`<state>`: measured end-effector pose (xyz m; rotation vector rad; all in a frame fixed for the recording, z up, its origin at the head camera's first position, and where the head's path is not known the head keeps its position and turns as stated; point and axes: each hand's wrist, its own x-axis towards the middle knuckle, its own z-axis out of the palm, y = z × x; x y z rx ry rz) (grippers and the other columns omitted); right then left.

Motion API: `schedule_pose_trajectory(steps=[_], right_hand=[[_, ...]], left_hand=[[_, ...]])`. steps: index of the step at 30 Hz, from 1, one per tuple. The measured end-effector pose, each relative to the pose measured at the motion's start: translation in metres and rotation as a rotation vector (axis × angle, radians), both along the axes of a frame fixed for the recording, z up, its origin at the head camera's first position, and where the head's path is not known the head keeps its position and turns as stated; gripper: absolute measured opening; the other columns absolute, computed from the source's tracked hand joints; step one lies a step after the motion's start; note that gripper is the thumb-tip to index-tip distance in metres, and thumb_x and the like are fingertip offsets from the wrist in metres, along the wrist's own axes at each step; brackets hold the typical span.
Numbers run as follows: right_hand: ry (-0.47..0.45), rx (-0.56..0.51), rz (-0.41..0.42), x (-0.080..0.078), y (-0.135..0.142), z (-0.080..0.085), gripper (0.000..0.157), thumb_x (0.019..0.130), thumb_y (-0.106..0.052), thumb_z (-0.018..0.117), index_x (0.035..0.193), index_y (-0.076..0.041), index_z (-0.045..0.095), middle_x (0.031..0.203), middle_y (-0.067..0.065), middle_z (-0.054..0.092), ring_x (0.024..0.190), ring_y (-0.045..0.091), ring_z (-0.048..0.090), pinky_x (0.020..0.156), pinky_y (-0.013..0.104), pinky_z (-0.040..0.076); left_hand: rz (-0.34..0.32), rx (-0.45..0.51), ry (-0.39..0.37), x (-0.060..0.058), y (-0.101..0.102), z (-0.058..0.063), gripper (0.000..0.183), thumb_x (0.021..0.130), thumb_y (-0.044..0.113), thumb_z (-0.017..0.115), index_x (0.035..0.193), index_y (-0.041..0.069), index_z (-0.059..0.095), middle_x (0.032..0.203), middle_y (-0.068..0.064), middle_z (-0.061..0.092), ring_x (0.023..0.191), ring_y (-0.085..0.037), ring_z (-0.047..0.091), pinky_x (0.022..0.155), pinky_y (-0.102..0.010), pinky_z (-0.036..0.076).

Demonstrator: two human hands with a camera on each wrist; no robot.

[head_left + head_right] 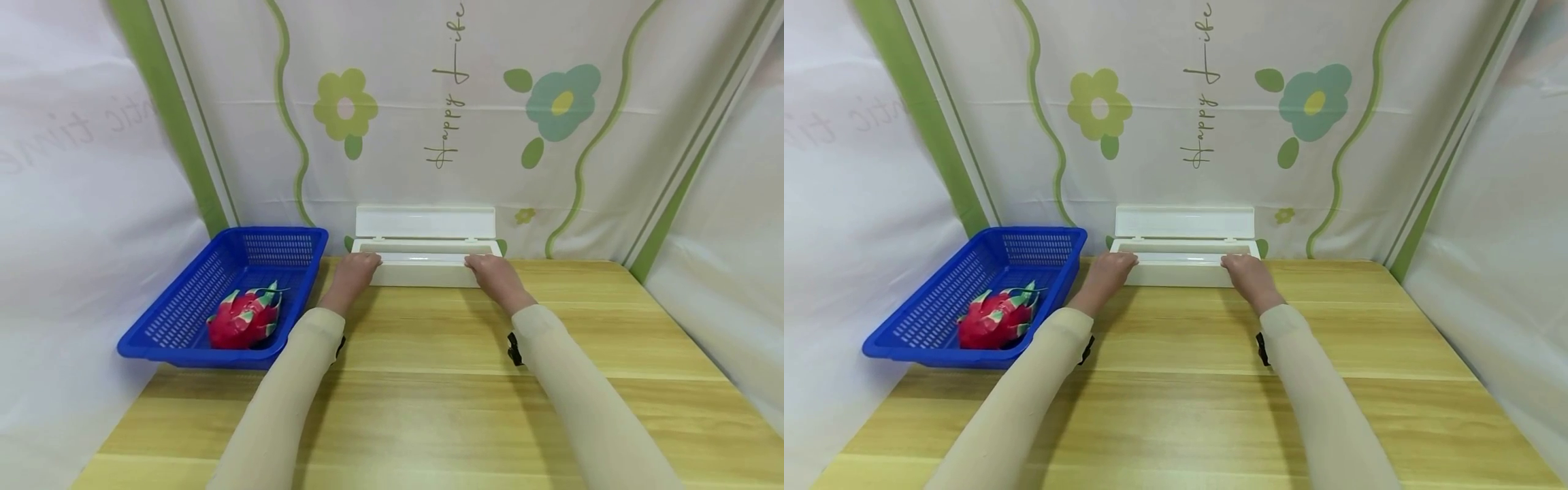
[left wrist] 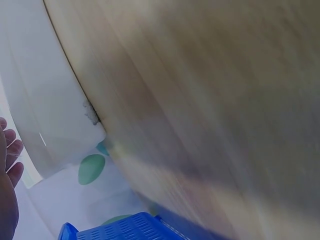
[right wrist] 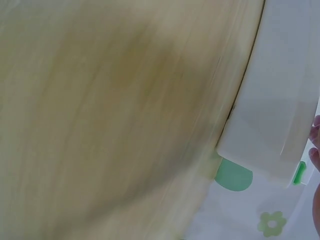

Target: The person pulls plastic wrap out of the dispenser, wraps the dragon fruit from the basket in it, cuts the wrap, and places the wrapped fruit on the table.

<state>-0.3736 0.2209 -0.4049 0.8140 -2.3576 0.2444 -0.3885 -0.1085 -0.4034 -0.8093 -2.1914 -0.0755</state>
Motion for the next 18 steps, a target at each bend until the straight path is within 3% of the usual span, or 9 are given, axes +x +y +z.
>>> schedule_pose_trajectory(steps=[8, 18], right_hand=[[0.096, 0.046, 0.067, 0.0028, 0.0047, 0.0014, 0.003, 0.089, 0.001, 0.065, 0.092, 0.002, 0.065, 0.071, 0.014, 0.065, 0.056, 0.028, 0.06, 0.057, 0.04, 0.054], [0.128, 0.078, 0.132, 0.0064, 0.0082, 0.0078, 0.003, 0.089, 0.002, 0.065, 0.092, 0.002, 0.063, 0.079, 0.015, 0.068, 0.063, 0.03, 0.064, 0.059, 0.039, 0.055]], left_hand=[[-0.035, -0.01, 0.01, 0.0024, -0.0016, 0.0023, 0.014, 0.091, 0.008, 0.067, 0.077, 0.006, 0.065, 0.062, -0.008, 0.063, 0.057, -0.028, 0.063, 0.052, -0.039, 0.052], [-0.053, -0.011, 0.053, 0.0078, -0.0046, 0.0045, 0.011, 0.09, 0.008, 0.067, 0.08, 0.006, 0.067, 0.072, -0.009, 0.069, 0.064, -0.029, 0.066, 0.057, -0.04, 0.055]])
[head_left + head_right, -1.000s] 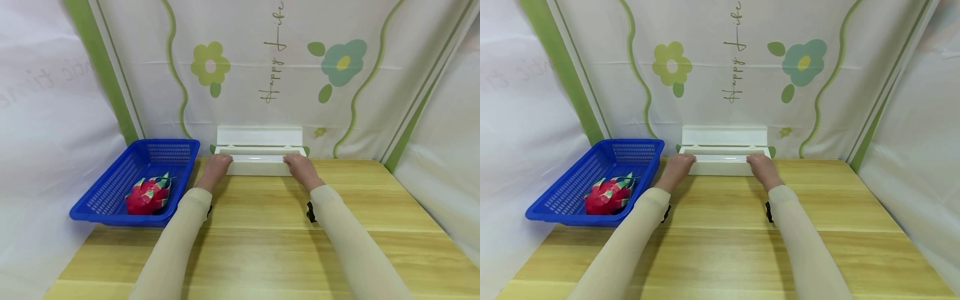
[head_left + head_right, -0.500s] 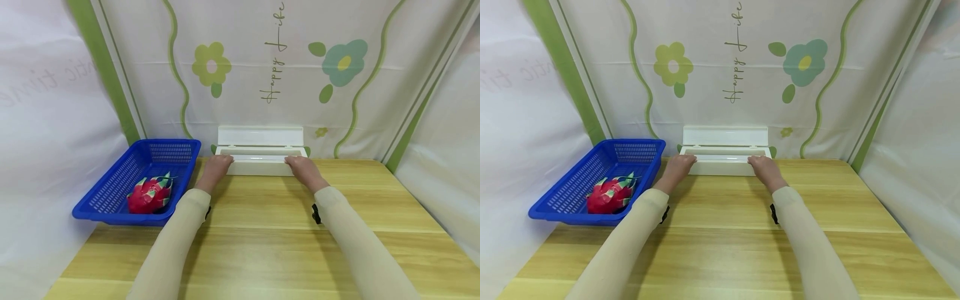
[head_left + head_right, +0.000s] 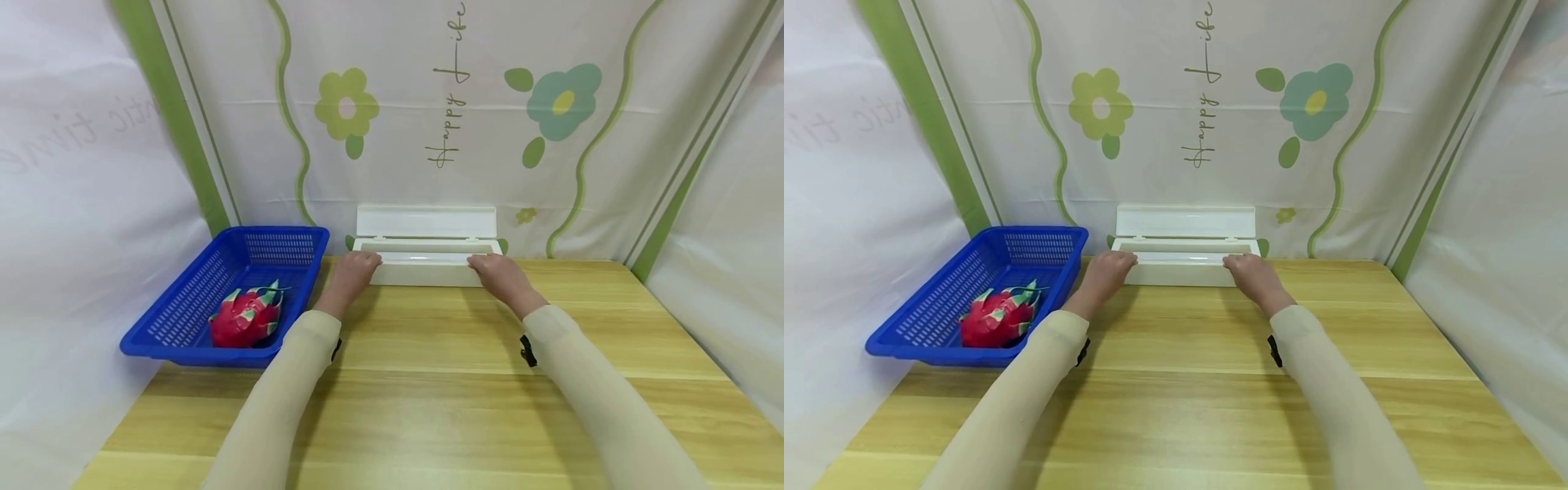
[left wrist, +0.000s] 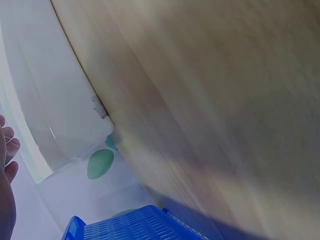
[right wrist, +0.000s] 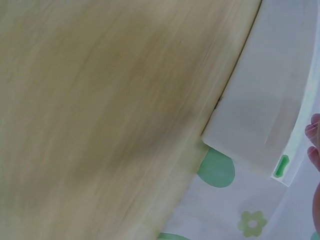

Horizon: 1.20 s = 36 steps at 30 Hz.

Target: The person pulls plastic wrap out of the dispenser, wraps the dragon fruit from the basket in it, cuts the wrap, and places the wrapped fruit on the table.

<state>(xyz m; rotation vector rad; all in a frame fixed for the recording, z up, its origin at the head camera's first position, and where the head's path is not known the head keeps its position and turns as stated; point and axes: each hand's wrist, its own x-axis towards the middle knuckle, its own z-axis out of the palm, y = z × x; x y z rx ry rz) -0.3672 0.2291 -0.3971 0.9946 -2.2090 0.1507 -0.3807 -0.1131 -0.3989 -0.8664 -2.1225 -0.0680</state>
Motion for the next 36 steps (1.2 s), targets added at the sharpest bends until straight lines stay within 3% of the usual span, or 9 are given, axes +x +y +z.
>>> schedule_pose_trajectory(steps=[8, 15, 20, 36], right_hand=[[0.051, 0.009, 0.045, 0.001, 0.003, -0.002, 0.007, 0.088, 0.003, 0.067, 0.089, 0.002, 0.059, 0.075, 0.013, 0.066, 0.06, 0.028, 0.061, 0.056, 0.039, 0.054], [0.066, 0.008, 0.054, 0.007, 0.006, 0.002, 0.013, 0.085, 0.003, 0.07, 0.097, 0.005, 0.065, 0.09, 0.018, 0.071, 0.077, 0.034, 0.068, 0.07, 0.044, 0.056], [0.091, 0.007, 0.065, 0.012, 0.007, 0.005, 0.015, 0.082, 0.005, 0.071, 0.097, 0.005, 0.066, 0.09, 0.017, 0.071, 0.077, 0.033, 0.068, 0.077, 0.046, 0.055], [0.172, -0.013, 0.11, 0.028, 0.006, 0.014, 0.021, 0.078, 0.007, 0.073, 0.098, 0.007, 0.066, 0.089, 0.019, 0.07, 0.071, 0.033, 0.068, 0.069, 0.046, 0.056]], left_hand=[[-0.027, 0.018, 0.07, 0.004, 0.0, 0.005, 0.01, 0.088, 0.003, 0.067, 0.078, 0.004, 0.066, 0.077, -0.01, 0.07, 0.068, -0.029, 0.067, 0.06, -0.039, 0.055], [-0.01, 0.034, 0.073, 0.015, 0.001, 0.009, 0.009, 0.09, 0.005, 0.067, 0.082, 0.003, 0.071, 0.085, -0.009, 0.072, 0.071, -0.026, 0.068, 0.061, -0.036, 0.056], [-0.002, 0.056, 0.077, 0.022, 0.003, 0.01, 0.006, 0.089, 0.006, 0.069, 0.085, 0.004, 0.073, 0.086, -0.008, 0.072, 0.071, -0.025, 0.068, 0.059, -0.035, 0.056], [0.001, 0.052, 0.081, 0.036, 0.002, 0.013, 0.008, 0.09, 0.009, 0.068, 0.086, 0.004, 0.073, 0.088, -0.009, 0.073, 0.073, -0.025, 0.069, 0.059, -0.035, 0.056]])
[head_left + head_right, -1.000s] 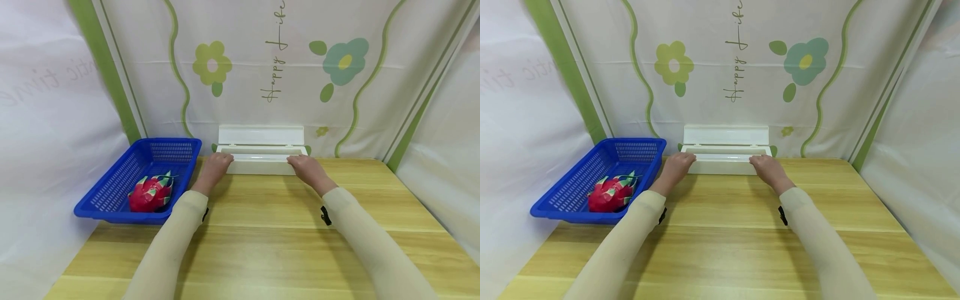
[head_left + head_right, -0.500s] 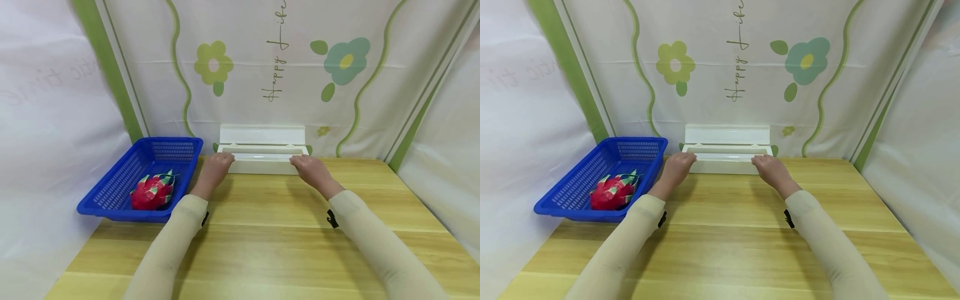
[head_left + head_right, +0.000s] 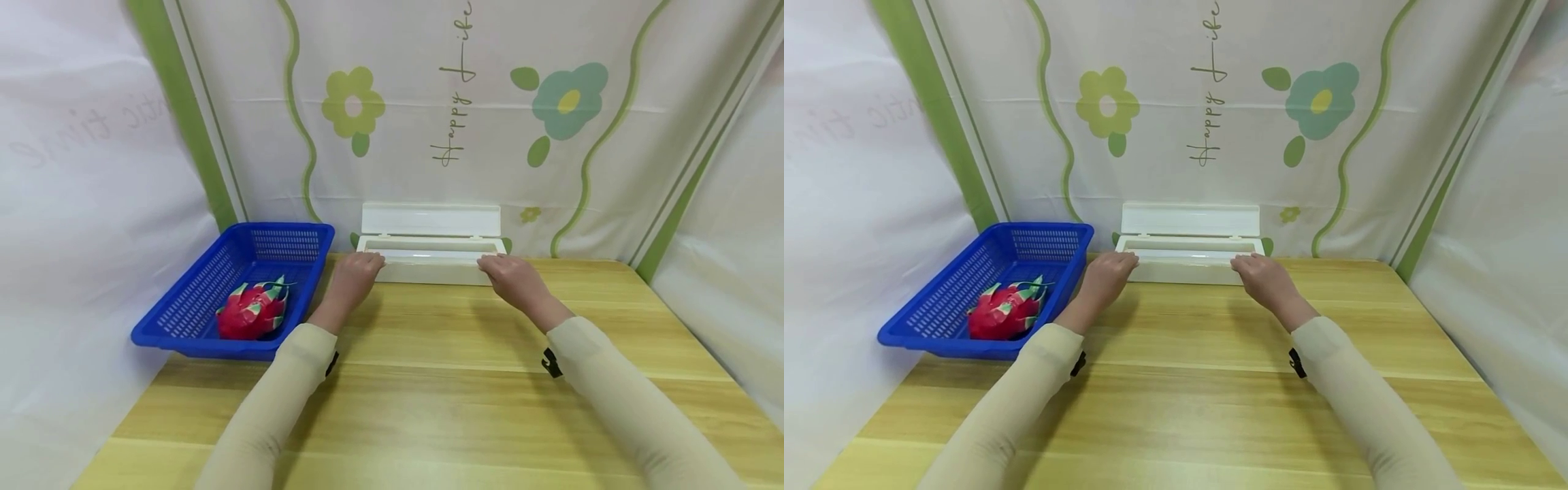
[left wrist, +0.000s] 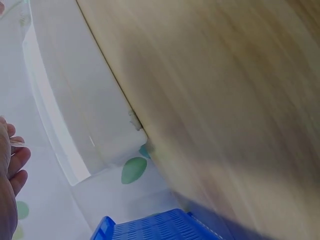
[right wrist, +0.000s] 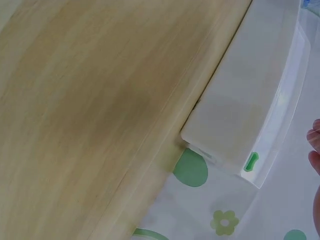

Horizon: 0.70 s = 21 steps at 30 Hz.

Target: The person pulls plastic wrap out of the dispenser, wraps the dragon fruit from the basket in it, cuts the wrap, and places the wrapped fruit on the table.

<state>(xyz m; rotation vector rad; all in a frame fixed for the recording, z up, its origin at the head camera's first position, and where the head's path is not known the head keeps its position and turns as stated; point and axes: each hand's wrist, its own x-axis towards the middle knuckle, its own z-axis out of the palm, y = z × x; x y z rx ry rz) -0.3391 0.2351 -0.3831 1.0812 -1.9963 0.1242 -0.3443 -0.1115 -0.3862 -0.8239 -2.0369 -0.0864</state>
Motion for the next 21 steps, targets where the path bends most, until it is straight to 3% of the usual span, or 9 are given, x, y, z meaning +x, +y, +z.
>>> schedule_pose_trajectory(steps=[15, 17, 21], right_hand=[[0.044, -0.017, 0.022, 0.014, 0.001, 0.002, 0.025, 0.076, 0.007, 0.072, 0.1, 0.007, 0.066, 0.091, 0.019, 0.07, 0.074, 0.035, 0.069, 0.065, 0.046, 0.057], [0.051, -0.017, 0.028, 0.015, 0.002, 0.003, 0.022, 0.079, 0.005, 0.071, 0.1, 0.007, 0.066, 0.092, 0.019, 0.07, 0.075, 0.035, 0.069, 0.065, 0.046, 0.057], [0.061, -0.017, 0.039, 0.02, 0.004, 0.004, 0.017, 0.096, -0.005, 0.056, 0.101, 0.007, 0.067, 0.094, 0.019, 0.071, 0.079, 0.035, 0.069, 0.07, 0.046, 0.056]], left_hand=[[-0.027, 0.005, 0.024, 0.016, -0.002, 0.005, 0.009, 0.091, 0.006, 0.066, 0.086, 0.002, 0.071, 0.088, -0.009, 0.072, 0.071, -0.025, 0.067, 0.06, -0.034, 0.056], [-0.037, 0.007, 0.035, 0.019, -0.002, 0.007, 0.007, 0.09, 0.005, 0.067, 0.086, 0.002, 0.071, 0.088, -0.01, 0.072, 0.071, -0.025, 0.067, 0.06, -0.034, 0.056], [-0.042, 0.003, 0.053, 0.023, -0.003, 0.01, 0.005, 0.089, 0.004, 0.069, 0.086, 0.001, 0.071, 0.089, -0.009, 0.072, 0.072, -0.025, 0.068, 0.064, -0.034, 0.056]])
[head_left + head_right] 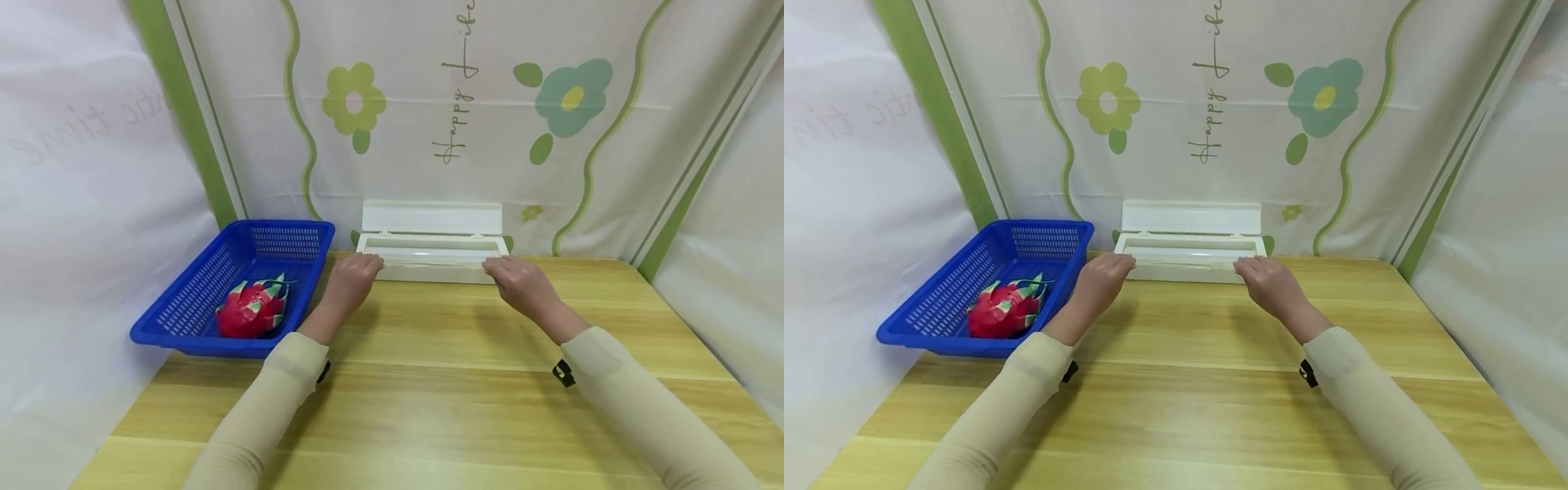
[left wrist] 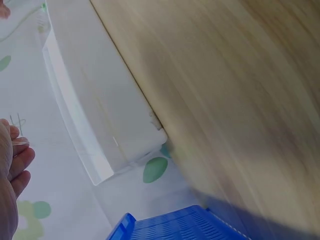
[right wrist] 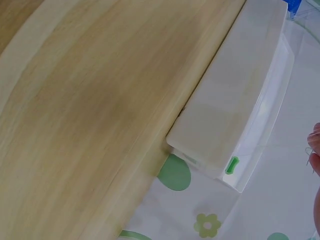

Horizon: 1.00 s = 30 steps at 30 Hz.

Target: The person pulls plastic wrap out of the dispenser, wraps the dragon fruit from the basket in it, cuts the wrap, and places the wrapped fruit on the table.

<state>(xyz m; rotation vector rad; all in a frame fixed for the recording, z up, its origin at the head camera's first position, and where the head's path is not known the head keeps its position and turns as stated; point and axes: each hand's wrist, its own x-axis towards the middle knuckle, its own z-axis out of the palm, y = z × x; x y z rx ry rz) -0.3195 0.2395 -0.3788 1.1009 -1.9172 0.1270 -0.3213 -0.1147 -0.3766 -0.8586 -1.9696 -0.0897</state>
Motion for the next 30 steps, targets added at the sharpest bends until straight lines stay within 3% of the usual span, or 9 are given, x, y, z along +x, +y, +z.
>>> schedule_pose_trajectory(steps=[4, 10, 17, 30], right_hand=[[0.006, -0.011, 0.018, 0.004, 0.0, 0.003, 0.032, 0.104, -0.013, 0.043, 0.102, 0.006, 0.068, 0.096, 0.019, 0.071, 0.081, 0.034, 0.069, 0.071, 0.047, 0.056], [0.015, -0.034, 0.064, 0.012, -0.003, 0.007, 0.019, 0.097, -0.005, 0.054, 0.101, 0.007, 0.068, 0.095, 0.019, 0.071, 0.079, 0.036, 0.069, 0.066, 0.047, 0.056], [0.043, -0.028, 0.066, 0.022, -0.004, 0.01, 0.029, 0.103, -0.01, 0.044, 0.099, 0.007, 0.067, 0.093, 0.02, 0.071, 0.077, 0.036, 0.07, 0.067, 0.049, 0.056], [0.127, -0.054, 0.107, 0.041, -0.007, 0.02, 0.026, 0.101, -0.007, 0.047, 0.099, 0.008, 0.069, 0.094, 0.021, 0.071, 0.079, 0.037, 0.07, 0.062, 0.049, 0.056]], left_hand=[[-0.002, -0.002, -0.003, 0.005, -0.002, 0.002, 0.004, 0.089, 0.003, 0.069, 0.088, 0.0, 0.072, 0.091, -0.01, 0.073, 0.079, -0.025, 0.069, 0.073, -0.036, 0.057], [-0.029, 0.008, 0.003, 0.012, -0.004, 0.003, 0.005, 0.085, -0.002, 0.07, 0.089, 0.0, 0.072, 0.094, -0.012, 0.073, 0.084, -0.026, 0.07, 0.077, -0.038, 0.056], [-0.059, 0.004, 0.027, 0.02, -0.008, 0.002, 0.009, 0.084, -0.007, 0.068, 0.088, 0.001, 0.07, 0.095, -0.012, 0.072, 0.086, -0.026, 0.07, 0.076, -0.038, 0.056], [-0.106, -0.015, 0.028, 0.041, -0.013, 0.015, 0.013, 0.083, -0.008, 0.07, 0.094, -0.002, 0.07, 0.097, -0.015, 0.072, 0.089, -0.028, 0.07, 0.08, -0.04, 0.055]])
